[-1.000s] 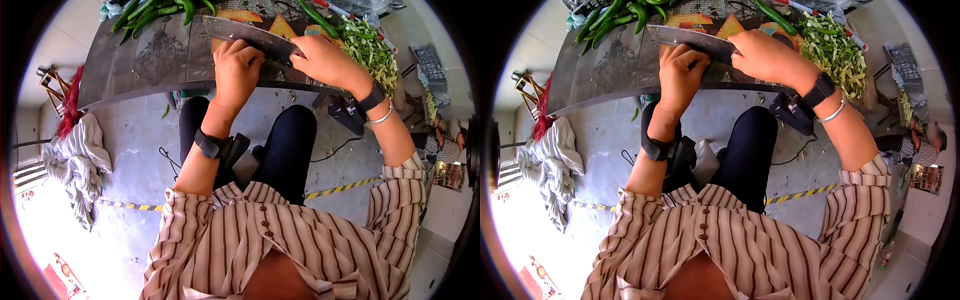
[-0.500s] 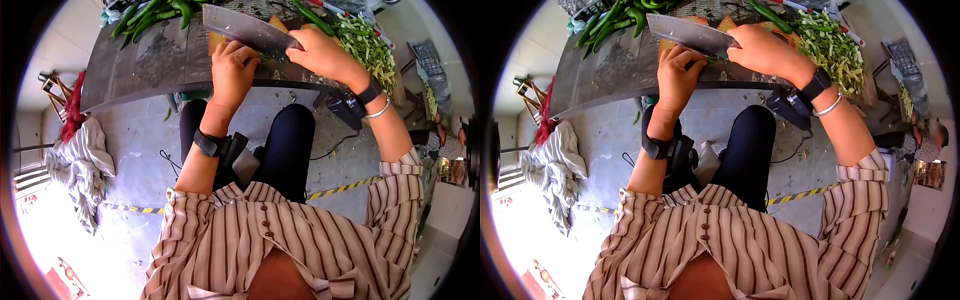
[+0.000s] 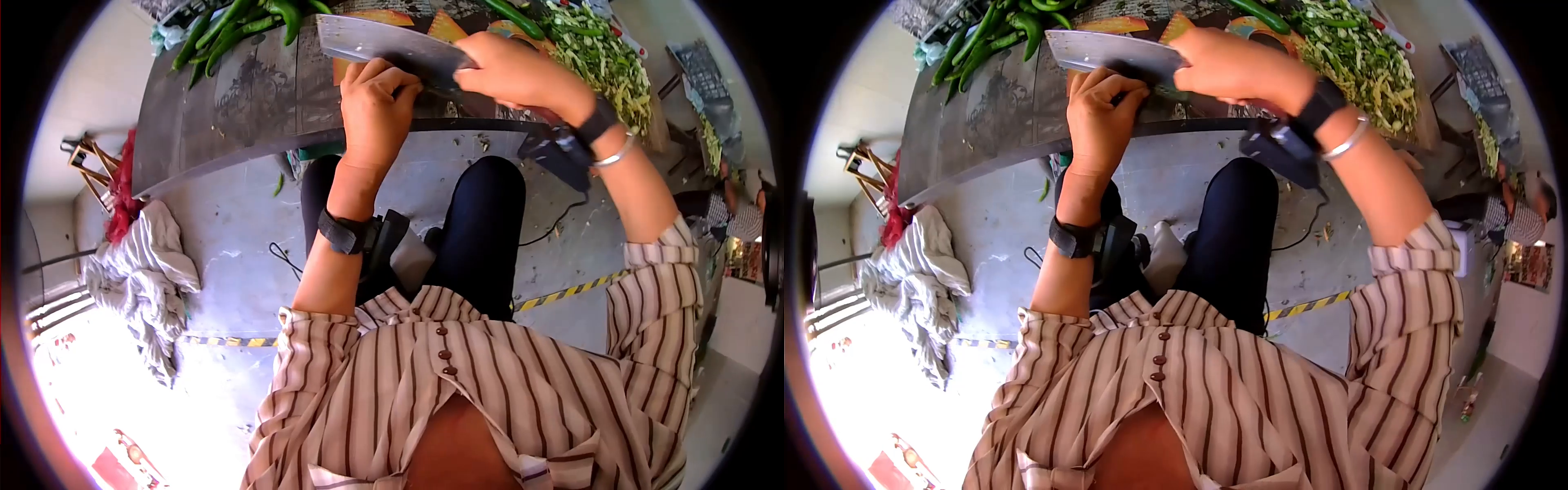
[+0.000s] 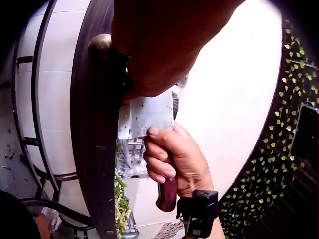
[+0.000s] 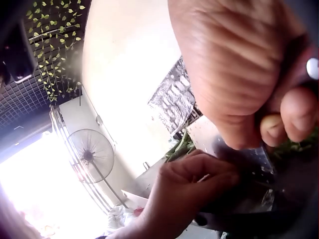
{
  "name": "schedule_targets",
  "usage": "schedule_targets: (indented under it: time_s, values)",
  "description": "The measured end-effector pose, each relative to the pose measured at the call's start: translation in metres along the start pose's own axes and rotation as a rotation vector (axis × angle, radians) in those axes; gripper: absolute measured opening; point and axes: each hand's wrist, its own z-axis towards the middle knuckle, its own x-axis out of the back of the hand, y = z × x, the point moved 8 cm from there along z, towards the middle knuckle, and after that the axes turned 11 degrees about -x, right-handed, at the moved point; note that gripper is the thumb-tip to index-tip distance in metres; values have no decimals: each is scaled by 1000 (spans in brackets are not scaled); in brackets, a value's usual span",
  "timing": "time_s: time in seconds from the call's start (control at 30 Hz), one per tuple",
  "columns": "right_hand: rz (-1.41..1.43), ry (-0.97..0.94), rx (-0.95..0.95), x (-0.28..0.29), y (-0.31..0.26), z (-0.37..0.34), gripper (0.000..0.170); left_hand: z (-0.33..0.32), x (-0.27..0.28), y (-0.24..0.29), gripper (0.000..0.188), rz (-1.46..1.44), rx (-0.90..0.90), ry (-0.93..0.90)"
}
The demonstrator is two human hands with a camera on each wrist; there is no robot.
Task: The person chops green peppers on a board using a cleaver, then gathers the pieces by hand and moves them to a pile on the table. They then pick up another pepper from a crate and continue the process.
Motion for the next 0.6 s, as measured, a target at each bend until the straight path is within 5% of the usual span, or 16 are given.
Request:
schedule_targets:
  time_s: [0.27, 0.47, 0.6]
  values:
    - [55, 185, 100, -1, -1, -3, 18, -2, -2, -6, 3, -3, 38, 7]
    - [942, 290, -56, 2, 60, -60, 14, -5, -2, -8, 7, 59, 8, -8]
    - [1235, 322, -110, -23, 95, -103, 16, -4, -8, -6, 11, 93, -5, -69]
